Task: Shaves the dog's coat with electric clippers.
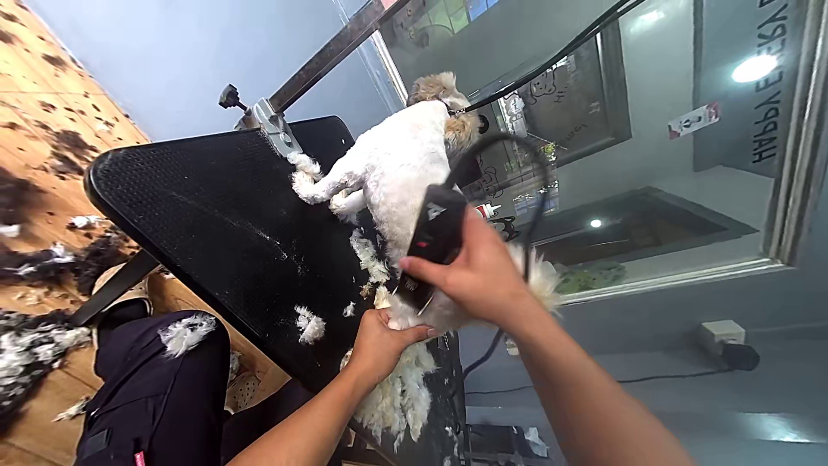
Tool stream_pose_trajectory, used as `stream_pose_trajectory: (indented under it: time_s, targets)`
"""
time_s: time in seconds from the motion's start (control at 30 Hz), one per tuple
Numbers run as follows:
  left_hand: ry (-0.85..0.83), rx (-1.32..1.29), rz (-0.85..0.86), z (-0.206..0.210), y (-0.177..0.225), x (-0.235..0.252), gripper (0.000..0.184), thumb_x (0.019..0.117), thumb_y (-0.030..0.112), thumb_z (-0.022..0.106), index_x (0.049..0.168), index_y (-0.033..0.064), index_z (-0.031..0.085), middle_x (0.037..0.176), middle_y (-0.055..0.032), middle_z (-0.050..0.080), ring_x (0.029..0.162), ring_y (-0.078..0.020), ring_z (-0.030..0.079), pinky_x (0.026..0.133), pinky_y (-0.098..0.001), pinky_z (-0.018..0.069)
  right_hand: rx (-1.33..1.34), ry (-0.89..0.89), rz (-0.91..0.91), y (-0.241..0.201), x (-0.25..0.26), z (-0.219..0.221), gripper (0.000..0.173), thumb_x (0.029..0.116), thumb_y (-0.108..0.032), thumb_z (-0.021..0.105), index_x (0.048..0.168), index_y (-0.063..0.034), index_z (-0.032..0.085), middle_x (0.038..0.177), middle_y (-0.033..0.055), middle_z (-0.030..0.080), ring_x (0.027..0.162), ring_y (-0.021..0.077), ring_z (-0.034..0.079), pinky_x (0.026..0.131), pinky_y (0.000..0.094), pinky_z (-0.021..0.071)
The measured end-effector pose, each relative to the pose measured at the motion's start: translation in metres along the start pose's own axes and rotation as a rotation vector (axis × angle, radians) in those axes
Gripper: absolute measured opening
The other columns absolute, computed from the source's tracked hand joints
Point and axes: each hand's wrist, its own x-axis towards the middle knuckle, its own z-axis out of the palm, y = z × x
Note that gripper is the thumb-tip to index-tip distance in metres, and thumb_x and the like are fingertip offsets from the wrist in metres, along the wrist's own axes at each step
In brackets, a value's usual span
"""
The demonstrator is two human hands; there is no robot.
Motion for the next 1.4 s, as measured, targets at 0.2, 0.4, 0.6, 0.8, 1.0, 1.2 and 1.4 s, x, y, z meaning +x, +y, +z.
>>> stream_pose_trajectory:
  time_s: [0.2, 0.4, 0.6, 0.8, 1.0, 1.2, 1.4]
  targets:
    - [0.024, -0.010, -0.042, 0.001, 0.000, -0.001, 0.034, 0.0700, 0.027, 0.096, 0.090, 0.0073, 0.077, 0.083, -0.0039, 0.077, 0.079, -0.0137, 0.075, 0.079, -0.0337, 0.0642, -0.178, 0.111, -0.035, 0.006, -0.013, -0.003, 0.071, 0.0763, -0.043, 0.083, 0.134, -0.0174, 0.051, 0.098, -0.0032, 0.070, 0.089, 0.0096, 0.070, 0.072, 0.0394, 0.0618]
    - [-0.001, -0.030, 0.017, 0.002, -0.004, -0.001, 0.033, 0.0705, 0.026, 0.095, 0.093, 0.0082, 0.078, 0.086, -0.0033, 0.078, 0.084, -0.0137, 0.076, 0.083, -0.0342, 0.0641, 0.146, 0.017, -0.050, 0.011, -0.017, -0.010, 0.069, 0.0762, -0.035, 0.088, 0.132, -0.0173, 0.053, 0.103, -0.0068, 0.073, 0.089, 0.0053, 0.073, 0.073, 0.0292, 0.0667]
    - [0.034, -0.039, 0.002, 0.005, -0.006, -0.004, 0.036, 0.0681, 0.024, 0.097, 0.094, 0.0077, 0.077, 0.086, -0.0045, 0.078, 0.083, -0.0151, 0.075, 0.083, -0.0343, 0.0641, -0.070, 0.106, 0.033, 0.004, -0.003, 0.006, 0.075, 0.0749, -0.037, 0.086, 0.137, -0.0165, 0.050, 0.104, -0.0009, 0.070, 0.095, 0.0108, 0.070, 0.080, 0.0403, 0.0619]
    - [0.000, -0.193, -0.027, -0.004, -0.006, -0.012, 0.034, 0.0688, 0.008, 0.091, 0.099, 0.0019, 0.075, 0.092, -0.0096, 0.077, 0.088, -0.0181, 0.075, 0.084, -0.0368, 0.0636, -0.218, -0.099, 0.120, -0.001, -0.007, 0.025, 0.073, 0.0798, -0.042, 0.083, 0.139, -0.0208, 0.046, 0.105, 0.0009, 0.068, 0.094, 0.0153, 0.070, 0.074, 0.0438, 0.0608]
    - [0.152, -0.507, -0.243, -0.022, 0.022, -0.006, 0.046, 0.1056, 0.033, 0.027, 0.102, 0.0071, 0.065, 0.087, -0.0080, 0.071, 0.076, -0.0165, 0.067, 0.068, -0.0333, 0.0541, -0.201, -0.093, -0.008, 0.007, -0.032, 0.035, 0.073, 0.0792, -0.043, 0.082, 0.139, -0.0164, 0.048, 0.100, -0.0002, 0.069, 0.088, 0.0135, 0.070, 0.072, 0.0414, 0.0606]
    - [-0.467, 0.181, -0.332, -0.042, 0.087, 0.049, 0.035, 0.0991, 0.040, 0.052, 0.091, 0.0101, 0.069, 0.082, -0.0014, 0.068, 0.077, -0.0125, 0.066, 0.073, -0.0344, 0.0562, -0.024, 0.068, -0.290, 0.039, -0.081, 0.075, 0.051, 0.0829, -0.039, 0.082, 0.120, -0.0086, 0.065, 0.102, 0.0035, 0.071, 0.090, 0.0116, 0.070, 0.076, 0.0355, 0.0633]
    - [-0.860, 0.105, -0.510, -0.009, 0.095, 0.080, 0.038, 0.0986, 0.035, 0.067, 0.123, 0.0061, 0.062, 0.104, -0.0071, 0.073, 0.094, -0.0158, 0.072, 0.087, -0.0366, 0.0597, 0.116, -0.112, -0.659, 0.063, -0.105, 0.066, 0.044, 0.0878, -0.033, 0.080, 0.119, -0.0098, 0.061, 0.103, 0.0127, 0.069, 0.092, 0.0246, 0.070, 0.074, 0.0376, 0.0609]
